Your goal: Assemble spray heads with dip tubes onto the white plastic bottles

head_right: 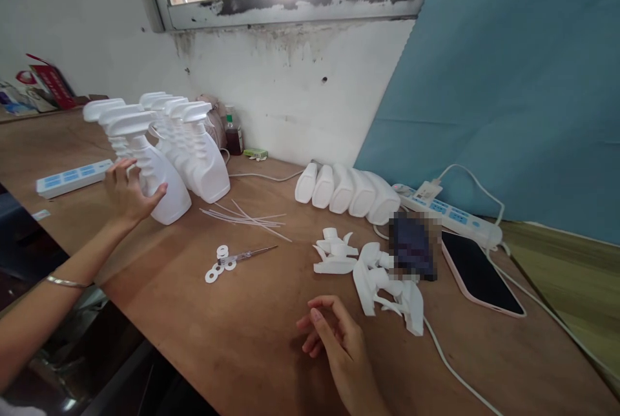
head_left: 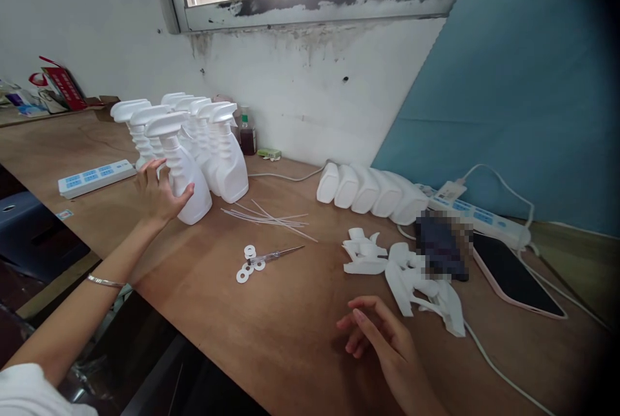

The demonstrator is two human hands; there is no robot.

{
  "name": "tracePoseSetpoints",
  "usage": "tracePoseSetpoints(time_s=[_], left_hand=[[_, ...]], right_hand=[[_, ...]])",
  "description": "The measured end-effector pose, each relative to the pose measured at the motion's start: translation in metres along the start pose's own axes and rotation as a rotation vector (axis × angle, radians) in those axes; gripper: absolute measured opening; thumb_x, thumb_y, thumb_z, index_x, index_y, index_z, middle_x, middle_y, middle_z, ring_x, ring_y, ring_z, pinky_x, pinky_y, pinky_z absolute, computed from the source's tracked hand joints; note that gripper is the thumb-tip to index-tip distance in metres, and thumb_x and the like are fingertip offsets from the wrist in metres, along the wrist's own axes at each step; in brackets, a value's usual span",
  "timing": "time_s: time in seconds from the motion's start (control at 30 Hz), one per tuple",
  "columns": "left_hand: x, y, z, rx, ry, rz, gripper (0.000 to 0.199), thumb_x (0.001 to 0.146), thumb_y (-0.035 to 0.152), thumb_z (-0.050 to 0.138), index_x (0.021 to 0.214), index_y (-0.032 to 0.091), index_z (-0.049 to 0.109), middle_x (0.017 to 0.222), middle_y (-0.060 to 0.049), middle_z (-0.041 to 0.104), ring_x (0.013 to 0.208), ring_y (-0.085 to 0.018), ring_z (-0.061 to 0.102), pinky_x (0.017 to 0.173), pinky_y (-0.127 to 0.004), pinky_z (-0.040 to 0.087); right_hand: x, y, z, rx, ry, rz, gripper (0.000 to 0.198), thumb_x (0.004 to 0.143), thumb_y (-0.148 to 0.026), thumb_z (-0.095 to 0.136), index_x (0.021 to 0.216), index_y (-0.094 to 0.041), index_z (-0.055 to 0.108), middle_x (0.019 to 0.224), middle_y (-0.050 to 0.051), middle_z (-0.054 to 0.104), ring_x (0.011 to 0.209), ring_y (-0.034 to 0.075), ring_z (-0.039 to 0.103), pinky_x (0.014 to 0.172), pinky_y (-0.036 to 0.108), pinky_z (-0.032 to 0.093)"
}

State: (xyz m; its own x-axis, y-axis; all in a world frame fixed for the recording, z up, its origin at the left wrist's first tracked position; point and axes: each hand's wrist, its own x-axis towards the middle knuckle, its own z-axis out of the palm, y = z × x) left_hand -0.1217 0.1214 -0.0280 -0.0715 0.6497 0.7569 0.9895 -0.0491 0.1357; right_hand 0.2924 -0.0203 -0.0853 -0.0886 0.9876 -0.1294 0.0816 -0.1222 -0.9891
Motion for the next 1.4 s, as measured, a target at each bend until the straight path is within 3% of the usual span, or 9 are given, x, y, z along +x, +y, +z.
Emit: tracePoseSetpoints(time_s=[0.23, 0.33, 0.4, 0.47, 0.57, 0.63, 0.87, 1.23, 1.4], left_hand=[[0.005, -0.004, 0.01, 0.01, 0.024, 0.055, 0.063, 0.074, 0.038, 0.06, 0.122, 0.007, 0.034, 0.135, -0.01, 0.026, 0.127, -0.033, 0.017, 0.104, -0.047, 0.01], [-0.001, -0.004, 0.011, 0.012, 0.194, 0.06, 0.075, 0.071, 0.037, 0.061, 0.126, 0.002, 0.023, 0.133, -0.017, 0.023, 0.123, -0.032, 0.022, 0.101, -0.048, 0.016], [-0.01, 0.006, 0.009, -0.014, 0.342, 0.124, 0.065, 0.069, 0.035, 0.06, 0.116, 0.003, 0.031, 0.124, -0.019, 0.03, 0.116, -0.029, 0.029, 0.096, -0.047, 0.023], [-0.024, 0.028, 0.002, -0.072, 0.336, 0.305, 0.047, 0.069, 0.032, 0.059, 0.104, 0.009, 0.038, 0.111, -0.015, 0.042, 0.105, -0.025, 0.038, 0.09, -0.042, 0.03], [-0.048, 0.07, -0.012, -0.195, -0.128, 0.644, 0.029, 0.076, 0.026, 0.056, 0.102, 0.02, 0.046, 0.101, -0.005, 0.055, 0.097, -0.021, 0.048, 0.087, -0.037, 0.03], [-0.061, 0.09, -0.017, -0.293, -0.36, 0.666, 0.024, 0.081, 0.027, 0.048, 0.105, 0.022, 0.049, 0.103, -0.005, 0.057, 0.1, -0.021, 0.049, 0.088, -0.038, 0.027], [-0.071, 0.078, 0.007, -0.287, -0.778, 0.539, 0.038, 0.092, 0.031, 0.03, 0.129, 0.037, 0.039, 0.131, -0.004, 0.044, 0.116, -0.026, 0.038, 0.089, -0.042, 0.026], [-0.069, 0.073, 0.011, -0.348, -0.623, 0.625, 0.02, 0.085, 0.039, 0.049, 0.099, 0.031, 0.061, 0.105, -0.002, 0.062, 0.098, -0.021, 0.053, 0.086, -0.04, 0.025], [-0.057, 0.102, -0.003, -0.508, -0.38, 0.537, 0.013, 0.08, 0.029, 0.058, 0.092, 0.023, 0.061, 0.092, -0.003, 0.065, 0.089, -0.018, 0.057, 0.081, -0.035, 0.03]], right_hand=[[-0.001, -0.001, 0.001, -0.012, -0.023, -0.019, 0.026, 0.084, -0.046, 0.049, 0.089, -0.02, 0.045, 0.069, 0.002, 0.064, 0.05, 0.012, 0.055, 0.048, 0.023, 0.045], [-0.002, 0.003, 0.0, -0.053, -0.026, -0.066, 0.021, 0.086, -0.041, 0.046, 0.089, -0.02, 0.045, 0.07, 0.001, 0.063, 0.052, 0.012, 0.056, 0.048, 0.023, 0.046], [-0.001, 0.006, -0.003, -0.164, 0.009, -0.149, 0.016, 0.088, -0.037, 0.045, 0.089, -0.021, 0.046, 0.072, 0.002, 0.063, 0.057, 0.013, 0.058, 0.051, 0.024, 0.048], [0.001, 0.008, -0.007, -0.365, 0.089, -0.324, 0.009, 0.088, -0.028, 0.044, 0.089, -0.021, 0.049, 0.075, 0.002, 0.063, 0.064, 0.015, 0.06, 0.056, 0.026, 0.049], [0.008, 0.009, -0.016, -0.709, 0.217, -0.695, 0.012, 0.085, -0.014, 0.044, 0.09, -0.021, 0.052, 0.086, 0.005, 0.063, 0.08, 0.018, 0.059, 0.069, 0.032, 0.049], [0.013, 0.008, -0.02, -0.886, 0.284, -0.84, 0.017, 0.083, -0.009, 0.044, 0.095, -0.019, 0.052, 0.095, 0.008, 0.061, 0.091, 0.021, 0.055, 0.079, 0.037, 0.047], [0.036, 0.005, -0.015, -1.341, 0.439, -0.714, 0.043, 0.084, -0.022, 0.048, 0.124, -0.01, 0.042, 0.133, 0.021, 0.038, 0.122, 0.035, 0.032, 0.093, 0.051, 0.036], [0.044, 0.004, -0.008, -1.248, 0.284, -0.704, 0.022, 0.079, -0.032, 0.056, 0.093, -0.015, 0.056, 0.118, 0.016, 0.05, 0.101, 0.032, 0.046, 0.082, 0.048, 0.043], [0.029, 0.008, 0.008, -0.963, 0.117, -0.853, 0.025, 0.077, -0.013, 0.052, 0.102, -0.016, 0.047, 0.104, 0.013, 0.054, 0.101, 0.027, 0.048, 0.082, 0.044, 0.046]])
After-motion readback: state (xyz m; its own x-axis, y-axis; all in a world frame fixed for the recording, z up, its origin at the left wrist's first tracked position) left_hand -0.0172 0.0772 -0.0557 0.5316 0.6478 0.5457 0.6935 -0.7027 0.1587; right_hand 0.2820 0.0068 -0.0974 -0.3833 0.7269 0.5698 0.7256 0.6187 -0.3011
